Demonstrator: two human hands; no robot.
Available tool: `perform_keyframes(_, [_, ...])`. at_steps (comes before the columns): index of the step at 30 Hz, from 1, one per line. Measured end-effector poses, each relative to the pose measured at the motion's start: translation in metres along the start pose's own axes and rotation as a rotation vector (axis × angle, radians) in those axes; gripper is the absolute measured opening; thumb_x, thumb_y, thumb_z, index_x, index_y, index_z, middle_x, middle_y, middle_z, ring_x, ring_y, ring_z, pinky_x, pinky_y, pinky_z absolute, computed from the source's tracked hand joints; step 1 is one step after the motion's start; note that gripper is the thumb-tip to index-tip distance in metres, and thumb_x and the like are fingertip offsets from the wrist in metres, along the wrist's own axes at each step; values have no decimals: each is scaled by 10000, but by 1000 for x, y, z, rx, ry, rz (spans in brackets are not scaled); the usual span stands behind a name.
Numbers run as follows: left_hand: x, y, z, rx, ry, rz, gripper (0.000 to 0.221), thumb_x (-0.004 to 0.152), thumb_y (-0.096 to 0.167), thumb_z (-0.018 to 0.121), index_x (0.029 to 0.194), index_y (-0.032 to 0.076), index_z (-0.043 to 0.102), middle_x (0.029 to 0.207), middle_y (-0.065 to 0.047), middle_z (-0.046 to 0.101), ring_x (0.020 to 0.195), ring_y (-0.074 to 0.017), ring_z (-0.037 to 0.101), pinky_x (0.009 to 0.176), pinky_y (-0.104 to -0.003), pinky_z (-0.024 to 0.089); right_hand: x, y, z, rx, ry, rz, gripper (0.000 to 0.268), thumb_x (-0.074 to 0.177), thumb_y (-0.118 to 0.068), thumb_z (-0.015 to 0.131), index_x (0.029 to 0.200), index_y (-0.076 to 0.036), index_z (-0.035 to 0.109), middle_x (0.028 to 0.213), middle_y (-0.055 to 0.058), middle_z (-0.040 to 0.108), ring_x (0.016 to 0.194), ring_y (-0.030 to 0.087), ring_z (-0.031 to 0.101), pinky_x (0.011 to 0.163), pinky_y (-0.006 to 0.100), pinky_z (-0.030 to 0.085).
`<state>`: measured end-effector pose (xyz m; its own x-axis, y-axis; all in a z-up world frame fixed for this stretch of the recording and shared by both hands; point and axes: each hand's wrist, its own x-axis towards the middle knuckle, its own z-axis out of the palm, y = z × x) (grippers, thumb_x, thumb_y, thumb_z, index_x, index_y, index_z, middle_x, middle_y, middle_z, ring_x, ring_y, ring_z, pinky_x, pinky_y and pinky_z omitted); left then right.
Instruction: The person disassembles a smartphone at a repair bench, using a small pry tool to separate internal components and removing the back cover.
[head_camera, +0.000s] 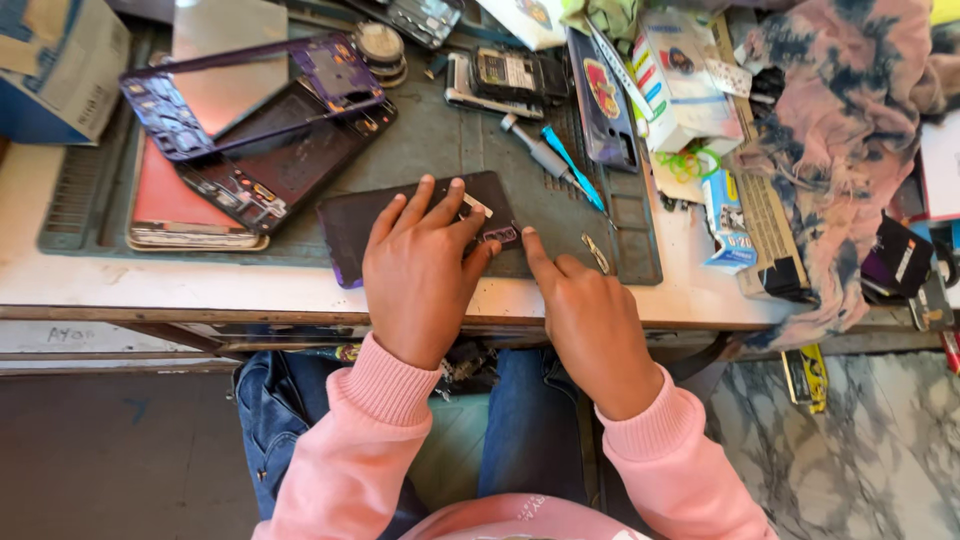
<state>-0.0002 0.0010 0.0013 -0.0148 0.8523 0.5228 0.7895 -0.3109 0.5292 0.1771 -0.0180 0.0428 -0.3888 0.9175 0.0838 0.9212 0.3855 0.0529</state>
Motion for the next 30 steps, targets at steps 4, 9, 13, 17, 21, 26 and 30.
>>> perform_keyframes(4, [2, 0, -3, -35, 10, -5, 330, 810, 320, 798, 1081, 130, 796, 1333, -124, 687, 1312, -326, 581, 1105, -470, 404, -9, 5, -10, 75, 0, -11, 687, 780, 63, 589, 1450, -86, 560, 829, 168, 676, 700, 399, 668, 626, 493, 545])
perform_keyframes(9, [-1, -1, -2, -26, 14, 13, 304, 852, 299, 786, 1103, 126, 789, 1348, -123, 687, 1320, -331, 581, 1114, -477, 404, -35, 14, -15, 417, 148, -24, 570, 840, 92, 589, 1381, -83, 636, 801, 205, 640, 698, 407, 633, 656, 472, 507])
perform_keyframes(13, [-2, -2, -2, -50, 22, 35, 325, 837, 304, 785, 1108, 124, 782, 1346, -133, 681, 1321, -352, 575, 1112, -483, 405, -35, 12, -9, 477, 241, -11, 537, 873, 92, 584, 1386, -65, 621, 828, 193, 656, 713, 378, 659, 658, 453, 511])
perform_keyframes(17, [-2, -4, -2, -49, 15, 46, 311, 844, 274, 777, 1118, 127, 783, 1355, -134, 676, 1330, -351, 567, 1122, -485, 397, -21, 9, -3, 367, 166, 1, 527, 863, 71, 624, 1361, -97, 655, 790, 202, 653, 696, 409, 636, 643, 488, 487])
perform_keyframes(21, [-3, -4, -3, -57, -3, 36, 295, 837, 244, 770, 1114, 145, 789, 1355, -124, 676, 1349, -350, 552, 1130, -478, 387, -22, 14, -14, 395, 97, -115, 540, 817, 57, 632, 1333, -97, 672, 810, 188, 669, 698, 395, 651, 637, 488, 497])
perform_keyframes(26, [-1, -4, -3, -58, -32, 7, 295, 798, 224, 786, 1087, 165, 798, 1365, -104, 675, 1357, -338, 548, 1137, -474, 370, -21, 9, -18, 360, 175, -46, 498, 850, 47, 618, 1323, -93, 682, 800, 174, 661, 690, 389, 643, 620, 486, 496])
perform_keyframes(30, [2, -2, -2, -68, -51, -23, 293, 788, 229, 794, 1074, 165, 801, 1366, -94, 674, 1350, -327, 547, 1135, -475, 365, -14, 5, -21, 218, 94, -13, 461, 844, 0, 637, 1288, -104, 701, 731, 155, 648, 649, 376, 646, 588, 491, 500])
